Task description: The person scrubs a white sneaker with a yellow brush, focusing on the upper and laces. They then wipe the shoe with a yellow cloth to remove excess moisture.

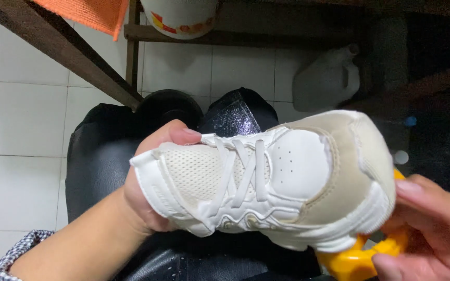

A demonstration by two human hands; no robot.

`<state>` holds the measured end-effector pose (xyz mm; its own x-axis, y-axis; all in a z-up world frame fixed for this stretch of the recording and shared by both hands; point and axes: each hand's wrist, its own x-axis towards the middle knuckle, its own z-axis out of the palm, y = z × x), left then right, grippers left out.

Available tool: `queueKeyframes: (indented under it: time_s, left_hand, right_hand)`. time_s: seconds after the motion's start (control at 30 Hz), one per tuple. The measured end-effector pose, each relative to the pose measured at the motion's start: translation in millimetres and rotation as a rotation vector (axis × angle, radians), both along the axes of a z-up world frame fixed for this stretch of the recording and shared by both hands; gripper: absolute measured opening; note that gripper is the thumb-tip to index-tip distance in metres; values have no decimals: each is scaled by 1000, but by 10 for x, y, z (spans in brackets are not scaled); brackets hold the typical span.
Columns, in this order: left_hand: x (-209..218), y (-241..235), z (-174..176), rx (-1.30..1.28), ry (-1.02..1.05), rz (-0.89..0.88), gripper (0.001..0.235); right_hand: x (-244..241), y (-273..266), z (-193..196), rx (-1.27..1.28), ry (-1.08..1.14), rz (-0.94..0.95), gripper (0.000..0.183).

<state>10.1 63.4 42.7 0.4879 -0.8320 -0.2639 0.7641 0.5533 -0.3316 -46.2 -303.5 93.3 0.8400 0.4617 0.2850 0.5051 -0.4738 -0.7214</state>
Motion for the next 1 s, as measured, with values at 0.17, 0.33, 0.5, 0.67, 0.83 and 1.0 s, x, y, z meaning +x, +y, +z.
queueKeyframes:
  time_s: [0.17, 0.33, 0.5, 0.67, 0.83, 1.0]
  left_hand:
    - [-17, -19, -15, 69, -44, 11, 64]
    - [-26, -41, 18, 94, -37, 8, 62]
    - [-23, -81, 48, 199, -51, -10, 64]
    - [12, -190, -23, 160, -109, -16, 68]
    - [68, -395, -198, -16, -125, -5, 93]
    - [100, -441, -213, -65, -295, -22, 108]
  right_hand:
    - [78, -17, 89, -272, -270, 167, 77]
    - [135, 328, 305, -504, -372, 284, 62]
    - [104, 717, 362, -251, -231, -121, 44]
    - [262, 785, 255, -50, 197, -374, 97]
    - [564, 144, -693, -66, 541, -118, 90]
    - [760, 611, -544, 567, 885, 177, 119]
